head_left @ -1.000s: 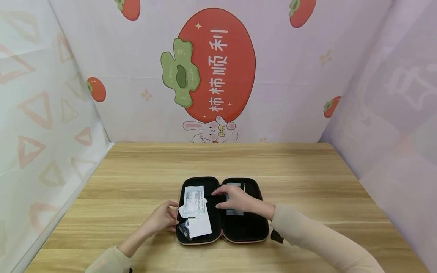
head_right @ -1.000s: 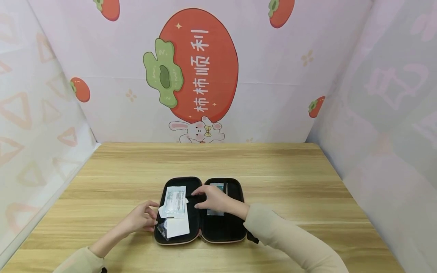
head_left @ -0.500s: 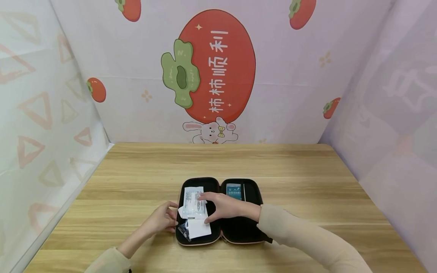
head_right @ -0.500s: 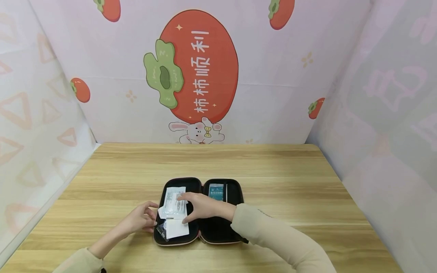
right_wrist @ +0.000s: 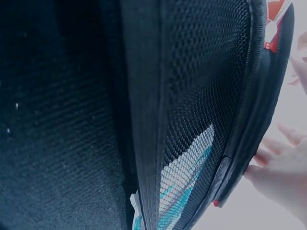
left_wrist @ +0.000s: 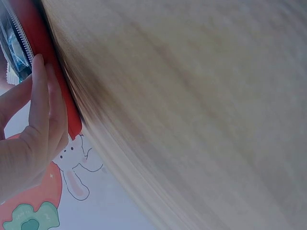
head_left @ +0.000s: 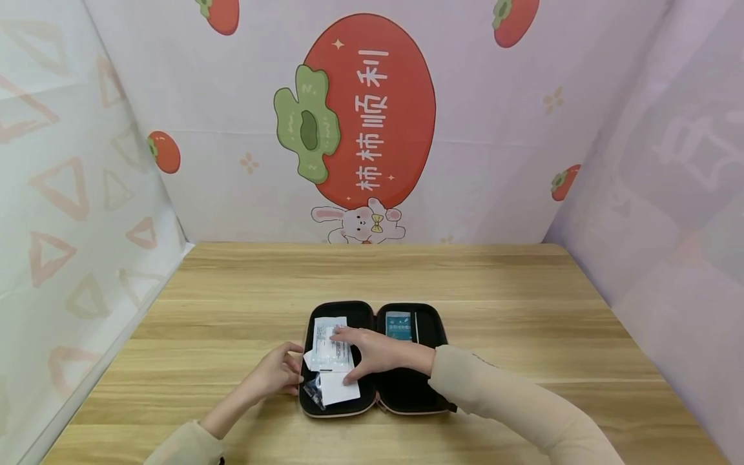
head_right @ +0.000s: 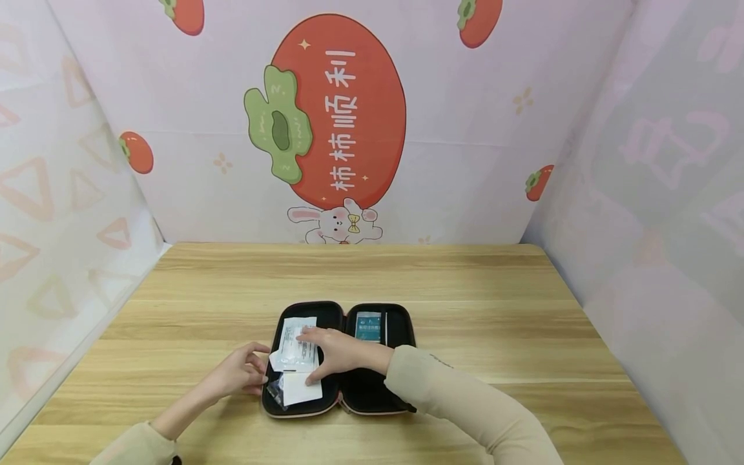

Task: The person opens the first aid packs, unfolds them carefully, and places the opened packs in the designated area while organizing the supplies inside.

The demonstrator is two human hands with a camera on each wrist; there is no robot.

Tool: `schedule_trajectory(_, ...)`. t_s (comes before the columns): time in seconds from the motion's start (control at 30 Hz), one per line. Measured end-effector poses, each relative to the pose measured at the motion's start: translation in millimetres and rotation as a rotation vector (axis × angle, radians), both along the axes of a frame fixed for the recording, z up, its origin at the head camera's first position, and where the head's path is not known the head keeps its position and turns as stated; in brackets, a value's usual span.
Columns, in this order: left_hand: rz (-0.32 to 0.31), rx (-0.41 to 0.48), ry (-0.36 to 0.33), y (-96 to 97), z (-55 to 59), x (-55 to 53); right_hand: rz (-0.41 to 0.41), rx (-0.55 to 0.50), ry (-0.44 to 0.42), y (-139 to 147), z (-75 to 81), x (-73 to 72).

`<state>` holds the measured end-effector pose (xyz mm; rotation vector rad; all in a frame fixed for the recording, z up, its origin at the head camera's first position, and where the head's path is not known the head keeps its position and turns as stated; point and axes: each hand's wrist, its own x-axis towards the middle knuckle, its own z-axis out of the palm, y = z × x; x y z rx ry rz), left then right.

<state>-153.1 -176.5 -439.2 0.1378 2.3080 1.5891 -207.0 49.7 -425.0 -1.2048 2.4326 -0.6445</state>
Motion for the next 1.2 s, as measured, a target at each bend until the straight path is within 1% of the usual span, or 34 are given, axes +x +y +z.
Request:
schedule_trajectory(0.13,0.002,0.0,-0.005,0.2,1.0,-0.2,0.006,0.019,0.016,-0.7,-0.8,-0.7)
schedule_trajectory(0.5,0.009,0.003,-0.016,0.8,1.9,0.3,-0.003,0.007,0.035,-0.6,-2.0,-0.8)
schedule_trajectory(0.63,0.0,0.005,-0.011,0.5,1.7,1.2,0.001,0.015,0.056,0.1,-2.7,-1.1)
schedule_trajectory(0.87,-0.004,0.002,-0.005,-0.1,1.3,0.8,-0.007,0.025,0.053,3.1,-0.7,0.3)
schedule_trajectory(1.2,-0.012,0.009,0.004,-0.2,2.2,1.2,-0.009,0.026,0.095,6.4,-0.7,3.7)
